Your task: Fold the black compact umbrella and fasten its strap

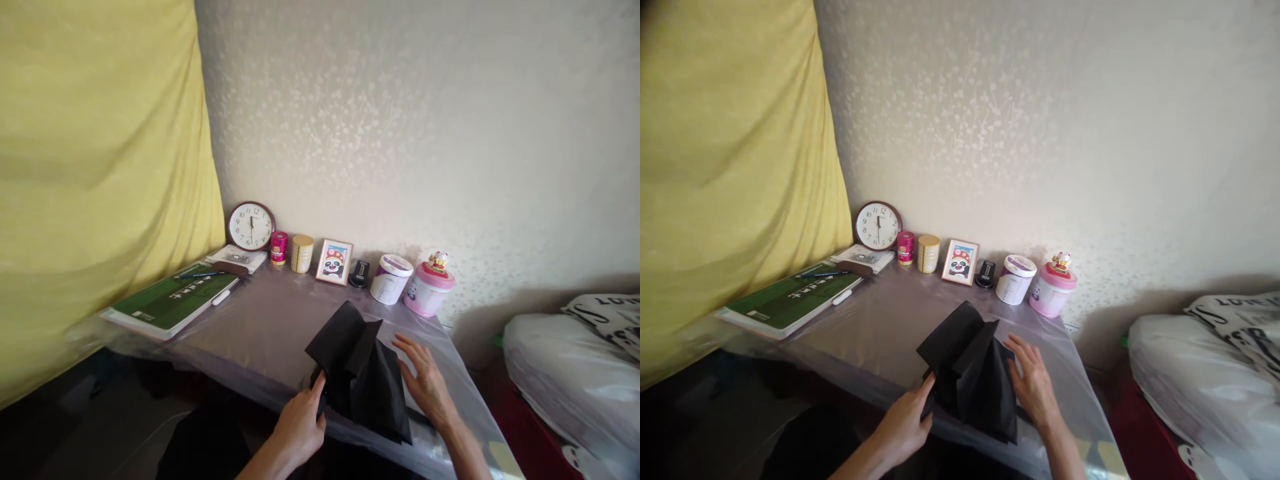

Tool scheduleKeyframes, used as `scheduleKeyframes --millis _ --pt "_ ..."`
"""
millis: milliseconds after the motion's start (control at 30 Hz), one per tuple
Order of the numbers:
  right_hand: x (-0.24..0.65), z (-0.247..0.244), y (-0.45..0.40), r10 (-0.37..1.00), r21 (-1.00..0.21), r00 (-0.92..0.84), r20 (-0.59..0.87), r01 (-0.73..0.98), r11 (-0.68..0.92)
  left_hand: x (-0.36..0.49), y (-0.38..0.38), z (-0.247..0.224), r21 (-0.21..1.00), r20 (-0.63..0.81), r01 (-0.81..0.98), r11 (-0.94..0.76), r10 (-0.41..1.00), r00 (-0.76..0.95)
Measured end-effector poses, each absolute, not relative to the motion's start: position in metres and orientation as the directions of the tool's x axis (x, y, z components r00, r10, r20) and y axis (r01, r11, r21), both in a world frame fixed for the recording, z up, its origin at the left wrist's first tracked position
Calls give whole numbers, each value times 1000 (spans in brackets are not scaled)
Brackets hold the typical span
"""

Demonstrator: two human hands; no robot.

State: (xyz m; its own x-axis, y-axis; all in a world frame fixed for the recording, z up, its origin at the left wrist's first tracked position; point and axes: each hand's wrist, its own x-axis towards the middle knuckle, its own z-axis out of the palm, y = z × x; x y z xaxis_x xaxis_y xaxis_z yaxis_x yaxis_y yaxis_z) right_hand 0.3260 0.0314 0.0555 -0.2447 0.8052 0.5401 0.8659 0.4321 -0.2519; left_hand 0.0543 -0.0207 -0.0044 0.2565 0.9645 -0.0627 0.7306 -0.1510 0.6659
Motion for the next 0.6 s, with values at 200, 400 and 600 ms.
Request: scheduleKeyframes --millis 200,400,600 --pt "271 76 46 646 -31 -563 515 741 671 60 -25 4 594 -116 792 -140 959 257" --pt "310 74 34 681 -76 -522 513 763 642 56 -22 2 670 -146 735 -104 953 267" --pt "367 61 11 823 -104 -373 428 884 455 62 -18 -7 589 -186 801 -110 946 267"
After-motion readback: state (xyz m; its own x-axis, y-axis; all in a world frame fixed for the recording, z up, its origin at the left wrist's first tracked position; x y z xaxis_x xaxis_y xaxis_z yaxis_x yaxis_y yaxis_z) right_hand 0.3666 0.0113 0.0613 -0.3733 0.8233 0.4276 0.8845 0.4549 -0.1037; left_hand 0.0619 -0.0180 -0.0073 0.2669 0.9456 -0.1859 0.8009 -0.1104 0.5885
